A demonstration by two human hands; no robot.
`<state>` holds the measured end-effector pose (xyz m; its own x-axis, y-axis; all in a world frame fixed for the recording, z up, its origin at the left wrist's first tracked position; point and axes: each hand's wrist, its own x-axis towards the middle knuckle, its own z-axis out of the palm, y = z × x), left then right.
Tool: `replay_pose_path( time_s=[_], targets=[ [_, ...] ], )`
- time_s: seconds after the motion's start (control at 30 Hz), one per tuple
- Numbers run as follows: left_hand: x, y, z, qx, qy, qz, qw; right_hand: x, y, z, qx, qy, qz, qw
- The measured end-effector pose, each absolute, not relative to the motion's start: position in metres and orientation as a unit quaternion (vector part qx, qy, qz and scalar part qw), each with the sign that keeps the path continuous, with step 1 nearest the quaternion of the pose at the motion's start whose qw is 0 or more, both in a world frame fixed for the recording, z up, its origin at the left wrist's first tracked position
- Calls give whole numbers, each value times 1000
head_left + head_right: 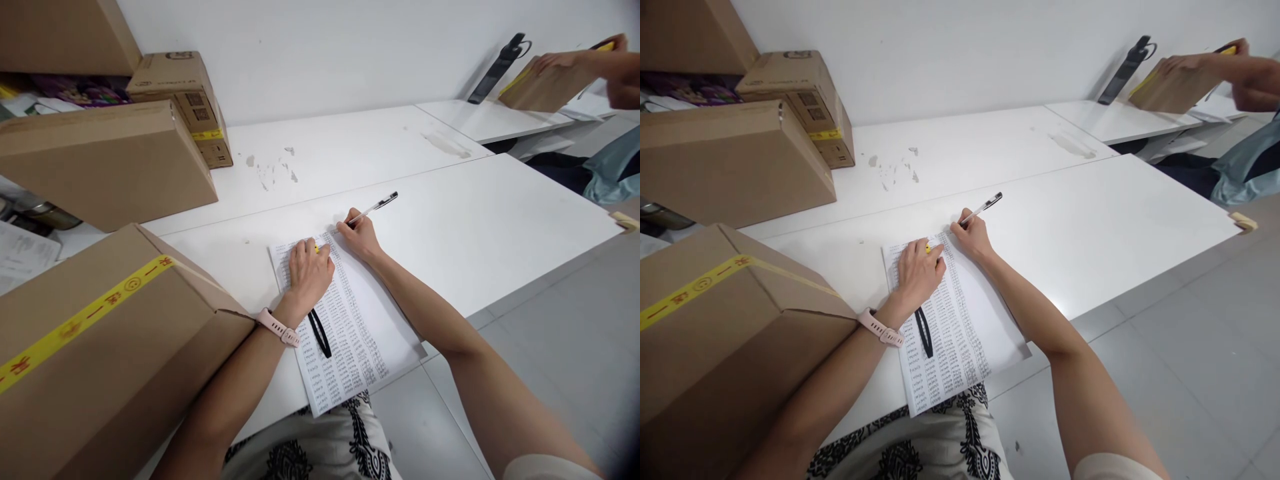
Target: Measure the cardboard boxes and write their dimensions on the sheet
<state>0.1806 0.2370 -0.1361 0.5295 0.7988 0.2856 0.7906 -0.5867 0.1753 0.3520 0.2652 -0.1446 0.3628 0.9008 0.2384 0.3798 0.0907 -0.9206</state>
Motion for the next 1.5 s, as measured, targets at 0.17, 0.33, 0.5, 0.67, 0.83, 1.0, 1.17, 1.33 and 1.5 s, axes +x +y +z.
replay_pose_path(
  time_s=[0.17, 0.33, 0.5, 0.67, 0.83, 1.0, 1.17, 1.33, 1.5],
  targets=[
    [181, 237, -136, 874, 455, 168, 15, 353, 266, -145, -641, -516, 238, 516],
    [181, 237, -135, 875, 454, 167, 17, 353, 265, -144, -640, -513, 246, 516],
    [180, 237, -137, 875, 454, 168, 15, 355, 266, -145, -642, -517, 246, 510],
    [181, 238, -137, 874, 454, 170, 13, 356, 266, -145, -642, -513, 236, 519],
    [181, 237, -136, 875, 454, 171, 13, 356, 266, -145, -640, -518, 242, 514],
    [181, 237, -136, 874, 455, 169, 16, 356, 266, -145, -639, -521, 242, 511],
    [181, 237, -137, 875, 454, 168, 22, 356, 266, -145, -644, -512, 232, 520],
    [180, 237, -136, 875, 453, 167, 18, 355, 265, -143, -642, -516, 234, 516],
    [181, 237, -136, 875, 455, 167, 19, 355, 265, -143, -646, -515, 239, 510]
  ],
)
